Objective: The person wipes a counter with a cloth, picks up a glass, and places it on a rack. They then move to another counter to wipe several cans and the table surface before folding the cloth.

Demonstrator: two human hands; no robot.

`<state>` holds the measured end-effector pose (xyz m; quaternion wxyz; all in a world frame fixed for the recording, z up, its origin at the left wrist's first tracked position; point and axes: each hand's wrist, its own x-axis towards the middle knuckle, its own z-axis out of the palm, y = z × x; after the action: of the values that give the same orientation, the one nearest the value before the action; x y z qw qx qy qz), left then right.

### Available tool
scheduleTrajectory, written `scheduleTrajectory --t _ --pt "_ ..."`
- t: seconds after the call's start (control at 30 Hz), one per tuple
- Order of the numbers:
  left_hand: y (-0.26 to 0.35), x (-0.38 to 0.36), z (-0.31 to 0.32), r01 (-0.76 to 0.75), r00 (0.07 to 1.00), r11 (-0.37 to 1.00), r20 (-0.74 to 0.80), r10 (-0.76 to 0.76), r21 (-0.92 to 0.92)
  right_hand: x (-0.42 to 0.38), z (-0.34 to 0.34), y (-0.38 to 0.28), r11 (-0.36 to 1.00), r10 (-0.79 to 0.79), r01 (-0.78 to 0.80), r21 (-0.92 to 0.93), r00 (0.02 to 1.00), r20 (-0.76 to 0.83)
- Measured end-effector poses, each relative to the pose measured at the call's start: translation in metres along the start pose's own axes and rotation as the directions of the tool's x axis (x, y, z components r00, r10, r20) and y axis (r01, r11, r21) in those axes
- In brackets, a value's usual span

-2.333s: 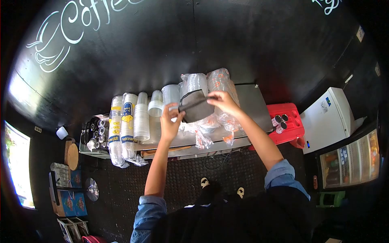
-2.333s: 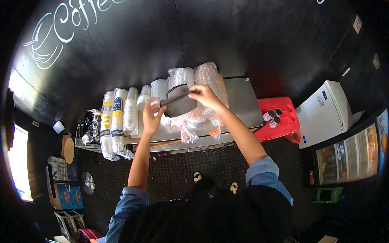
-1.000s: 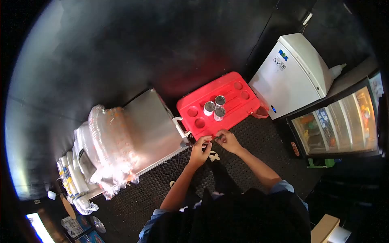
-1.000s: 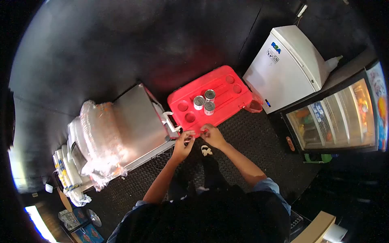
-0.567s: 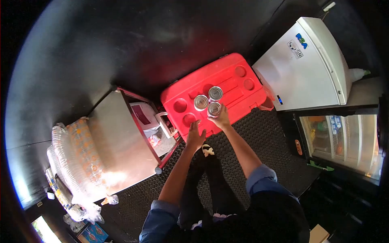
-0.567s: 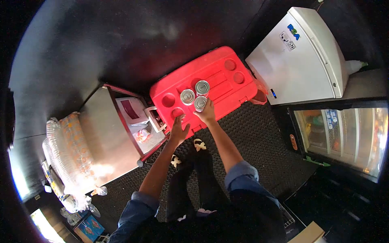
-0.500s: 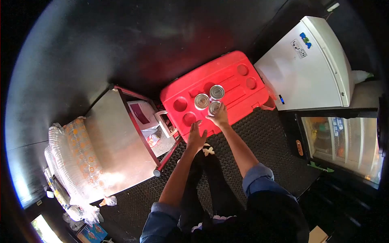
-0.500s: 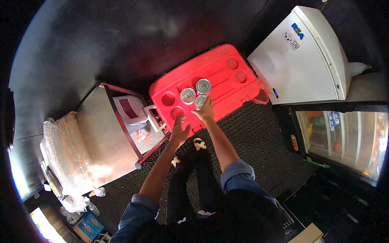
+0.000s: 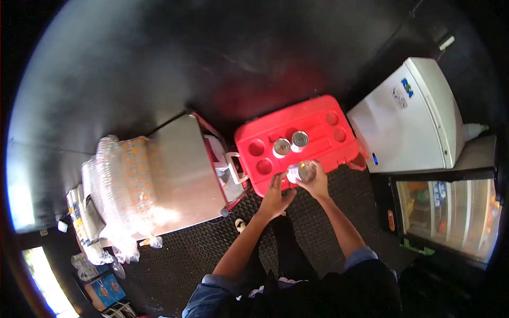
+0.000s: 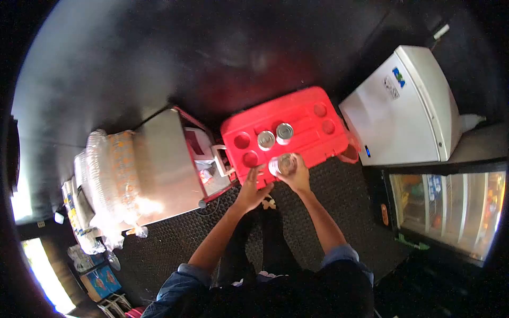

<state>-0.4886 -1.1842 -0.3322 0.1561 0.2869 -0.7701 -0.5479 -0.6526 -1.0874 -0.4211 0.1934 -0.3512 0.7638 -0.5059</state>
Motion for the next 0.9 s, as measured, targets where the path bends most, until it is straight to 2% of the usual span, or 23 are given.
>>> scheduleTrajectory --t 0.03,0.07,0.1,0.17,0.23,0.27,0.3,0.37,0.4,0.43,0.47,0.5,0.57,0.6,0.63,0.67,0.7,0.77,0.83,0.87,0.9 --pt "0.018 -0.007 -0.011 -0.106 0.994 0.993 -0.004 0.106 0.046 -0.005 -0.011 -0.027 0.999 -0.051 0.051 0.017 0.999 0.018" --pt "0.028 -0.013 -0.02 -0.153 0.988 0.988 0.018 0.153 0.032 -0.009 -0.022 -0.055 0.996 -0.035 0.029 0.083 0.997 0.072" --pt "0.049 -0.021 -0.032 -0.147 0.989 0.985 0.035 0.144 0.086 -0.013 -0.031 -0.084 0.99 -0.018 -0.001 0.144 0.991 0.132" --pt "0.069 -0.042 -0.055 -0.198 0.98 0.958 0.011 0.2 0.206 -0.021 -0.043 -0.156 0.986 -0.102 0.075 0.147 0.977 0.19" --pt "0.095 -0.061 -0.089 -0.231 0.973 0.964 0.02 0.23 0.133 -0.03 -0.042 -0.211 0.965 -0.255 0.231 0.12 0.934 0.25" --pt "0.109 -0.075 -0.107 -0.177 0.984 0.972 0.026 0.175 0.155 -0.035 -0.036 -0.236 0.95 -0.303 0.265 0.167 0.911 0.279" --pt "0.113 -0.089 -0.122 -0.156 0.988 0.981 0.003 0.157 0.114 -0.039 -0.028 -0.262 0.931 -0.351 0.294 0.217 0.884 0.308" --pt "0.129 -0.118 -0.155 -0.082 0.995 0.995 -0.06 0.085 0.047 -0.053 -0.004 -0.313 0.914 -0.404 0.36 0.185 0.833 0.378" --pt "0.136 -0.135 -0.17 -0.115 0.98 0.993 -0.165 0.114 0.0 -0.064 0.014 -0.336 0.897 -0.442 0.403 0.183 0.811 0.384" --pt "0.128 -0.147 -0.182 -0.219 0.923 0.976 -0.322 0.209 0.006 -0.071 0.034 -0.358 0.874 -0.485 0.45 0.186 0.781 0.392" --pt "0.118 -0.167 -0.201 -0.171 0.93 0.984 -0.336 0.146 -0.047 -0.08 0.055 -0.376 0.826 -0.561 0.526 0.204 0.735 0.38" --pt "0.113 -0.187 -0.222 -0.124 0.934 0.987 -0.347 0.081 -0.104 -0.09 0.078 -0.398 0.829 -0.559 0.489 0.271 0.722 0.409" --pt "0.096 -0.225 -0.258 -0.264 0.888 0.919 -0.446 0.113 -0.292 -0.106 0.123 -0.435 0.806 -0.59 0.491 0.329 0.636 0.498" --pt "0.096 -0.244 -0.281 -0.29 0.869 0.906 -0.481 0.114 -0.309 -0.107 0.143 -0.453 0.691 -0.715 0.619 0.374 0.506 0.482" --pt "0.099 -0.266 -0.306 -0.314 0.854 0.89 -0.509 0.112 -0.33 -0.109 0.169 -0.465 0.682 -0.722 0.622 0.385 0.493 0.485" --pt "0.097 -0.286 -0.328 -0.301 0.823 0.908 -0.56 0.093 -0.29 -0.11 0.198 -0.471 0.791 -0.606 0.323 0.519 0.528 0.595" --pt "0.088 -0.304 -0.347 -0.331 0.771 0.893 -0.633 0.07 -0.306 -0.11 0.227 -0.477 0.821 -0.484 -0.021 0.571 0.506 0.714" --pt "0.08 -0.334 -0.381 -0.405 0.627 0.873 -0.777 0.048 -0.273 -0.103 0.287 -0.498 0.898 -0.36 -0.009 0.439 0.557 0.748" --pt "0.067 -0.362 -0.414 -0.37 0.646 0.88 -0.763 0.013 -0.298 -0.099 0.353 -0.505 0.867 -0.496 0.394 0.305 0.625 0.604" --pt "0.055 -0.372 -0.427 -0.396 0.618 0.872 -0.786 0.021 -0.289 -0.096 0.379 -0.509 0.863 -0.504 0.399 0.311 0.62 0.601" --pt "0.05 -0.381 -0.437 -0.404 0.603 0.861 -0.798 -0.004 -0.31 -0.094 0.401 -0.512 0.891 -0.408 0.439 0.115 0.663 0.628"
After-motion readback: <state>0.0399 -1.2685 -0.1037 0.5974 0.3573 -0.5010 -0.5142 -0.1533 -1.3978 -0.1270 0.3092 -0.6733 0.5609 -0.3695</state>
